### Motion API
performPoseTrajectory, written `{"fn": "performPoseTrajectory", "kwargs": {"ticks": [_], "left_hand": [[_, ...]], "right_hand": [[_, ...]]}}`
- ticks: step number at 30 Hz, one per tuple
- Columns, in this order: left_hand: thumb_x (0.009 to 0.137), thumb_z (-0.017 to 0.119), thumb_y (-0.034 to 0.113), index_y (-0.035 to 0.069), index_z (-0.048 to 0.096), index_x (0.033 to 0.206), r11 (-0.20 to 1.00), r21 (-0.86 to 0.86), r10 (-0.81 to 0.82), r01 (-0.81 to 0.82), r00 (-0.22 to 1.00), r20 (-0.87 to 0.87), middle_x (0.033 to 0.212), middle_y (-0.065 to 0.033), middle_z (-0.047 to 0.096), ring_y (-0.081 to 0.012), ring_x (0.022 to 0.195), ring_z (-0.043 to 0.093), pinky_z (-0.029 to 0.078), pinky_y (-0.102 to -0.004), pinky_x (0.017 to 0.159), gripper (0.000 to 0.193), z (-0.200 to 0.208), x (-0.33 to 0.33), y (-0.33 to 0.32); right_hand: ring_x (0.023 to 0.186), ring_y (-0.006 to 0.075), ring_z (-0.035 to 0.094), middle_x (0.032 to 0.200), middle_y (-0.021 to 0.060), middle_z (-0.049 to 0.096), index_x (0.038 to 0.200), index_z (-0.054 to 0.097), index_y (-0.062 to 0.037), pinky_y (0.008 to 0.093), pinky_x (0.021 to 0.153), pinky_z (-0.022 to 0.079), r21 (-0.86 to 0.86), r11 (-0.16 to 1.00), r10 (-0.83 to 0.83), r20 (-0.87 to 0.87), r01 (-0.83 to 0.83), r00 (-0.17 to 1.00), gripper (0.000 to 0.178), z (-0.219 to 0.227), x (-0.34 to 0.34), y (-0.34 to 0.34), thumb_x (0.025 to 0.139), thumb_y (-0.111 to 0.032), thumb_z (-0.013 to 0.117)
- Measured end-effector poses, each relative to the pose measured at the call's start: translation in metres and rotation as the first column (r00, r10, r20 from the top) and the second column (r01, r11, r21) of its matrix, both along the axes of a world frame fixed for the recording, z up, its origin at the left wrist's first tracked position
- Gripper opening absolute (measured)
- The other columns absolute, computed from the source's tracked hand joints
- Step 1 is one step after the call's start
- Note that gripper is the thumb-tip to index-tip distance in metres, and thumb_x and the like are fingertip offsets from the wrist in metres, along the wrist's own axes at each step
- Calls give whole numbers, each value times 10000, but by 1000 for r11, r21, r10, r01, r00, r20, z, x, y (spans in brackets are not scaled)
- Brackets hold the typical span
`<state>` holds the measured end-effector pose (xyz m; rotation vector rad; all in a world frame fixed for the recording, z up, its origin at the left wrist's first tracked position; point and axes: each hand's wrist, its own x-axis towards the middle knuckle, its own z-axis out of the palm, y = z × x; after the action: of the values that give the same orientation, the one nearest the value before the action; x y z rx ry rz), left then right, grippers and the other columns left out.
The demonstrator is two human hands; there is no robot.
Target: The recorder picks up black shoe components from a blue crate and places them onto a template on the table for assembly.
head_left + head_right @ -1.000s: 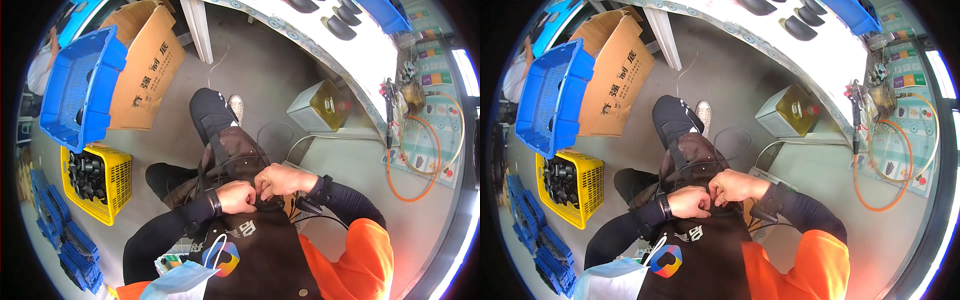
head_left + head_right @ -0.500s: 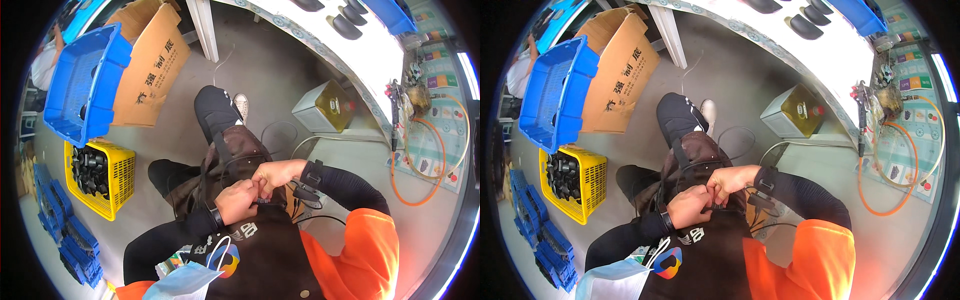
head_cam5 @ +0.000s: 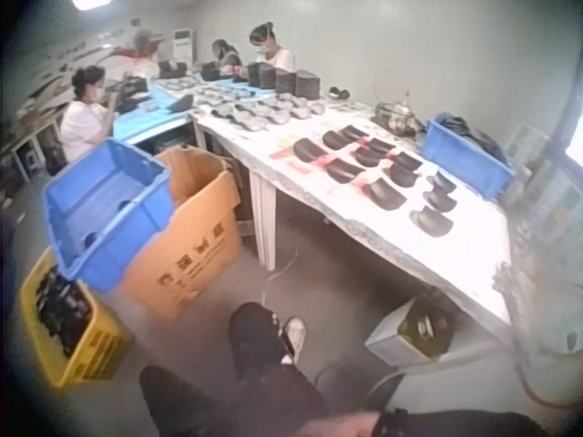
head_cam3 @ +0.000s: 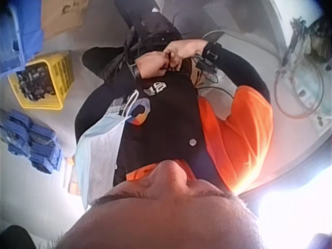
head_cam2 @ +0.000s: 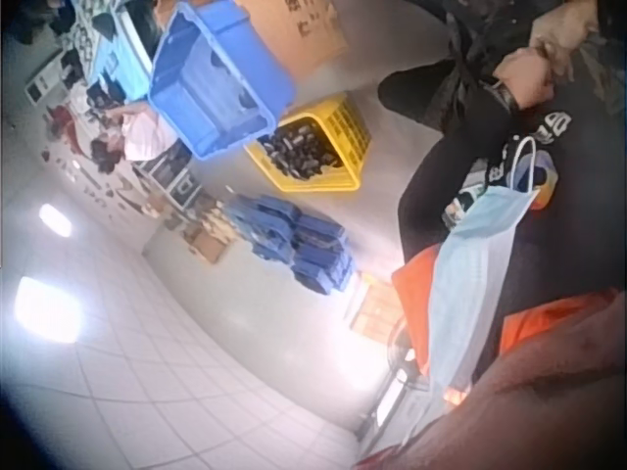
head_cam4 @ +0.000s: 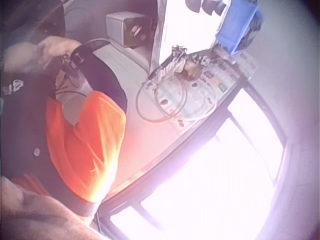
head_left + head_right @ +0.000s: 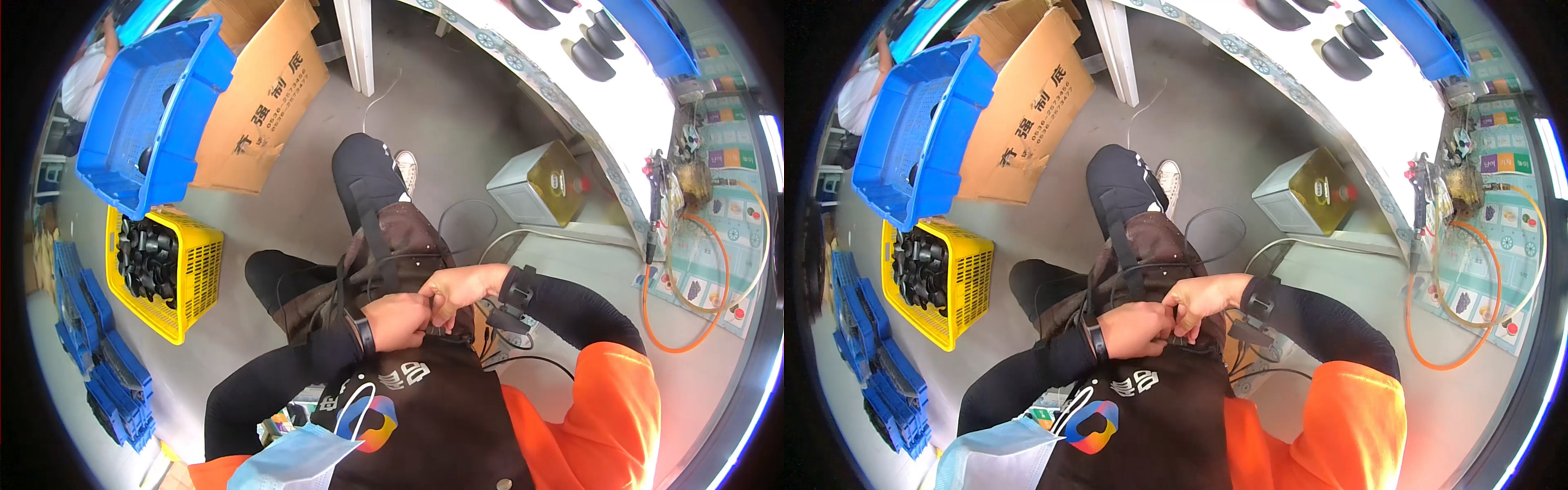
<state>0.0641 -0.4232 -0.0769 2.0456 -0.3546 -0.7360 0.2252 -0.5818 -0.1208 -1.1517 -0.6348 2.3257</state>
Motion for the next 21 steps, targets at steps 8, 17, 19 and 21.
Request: {"fn": "performPoseTrajectory", "kwargs": {"ticks": [8, 17, 19, 21], "left_hand": [[837, 778, 211, 29, 770, 871, 965, -50, 255, -259, 963, -83, 844, -124, 742, -317, 848, 745, 591, -433, 790, 186, -9, -9, -1], [900, 761, 226, 78, 815, 987, 972, -93, 208, -217, 974, -93, 926, -143, 745, -336, 950, 736, 578, -427, 868, 180, -8, -11, 15], [924, 762, 240, 89, 819, 1046, 985, -56, 164, -164, 986, 5, 961, -130, 720, -333, 989, 718, 564, -425, 890, 203, 0, -12, 18], [921, 763, 243, 95, 813, 1062, 993, 43, 107, -106, 994, -23, 982, -116, 699, -325, 1033, 697, 549, -424, 910, 210, 7, -11, 19]], "right_hand": [[815, 177, 770, 889, 105, 764, 1035, 660, 20, 307, 726, 610, -14, 999, -28, 80, 29, 996, 154, 1, 2, -8, 951, -40, 774], [886, 186, 756, 1048, 144, 793, 1106, 689, 8, 363, 754, 586, 85, 996, -16, 393, -19, 919, 264, 39, -4, -8, 933, -150, 810], [929, 192, 749, 1096, 120, 792, 1202, 698, 10, 373, 801, 584, -13, 998, 64, 316, -63, 947, 370, 31, 4, -6, 923, -197, 826], [929, 195, 750, 1090, 101, 795, 1209, 712, 7, 377, 814, 582, -37, 998, 64, 293, -55, 954, 388, 28, 7, -6, 915, -214, 835]]}}
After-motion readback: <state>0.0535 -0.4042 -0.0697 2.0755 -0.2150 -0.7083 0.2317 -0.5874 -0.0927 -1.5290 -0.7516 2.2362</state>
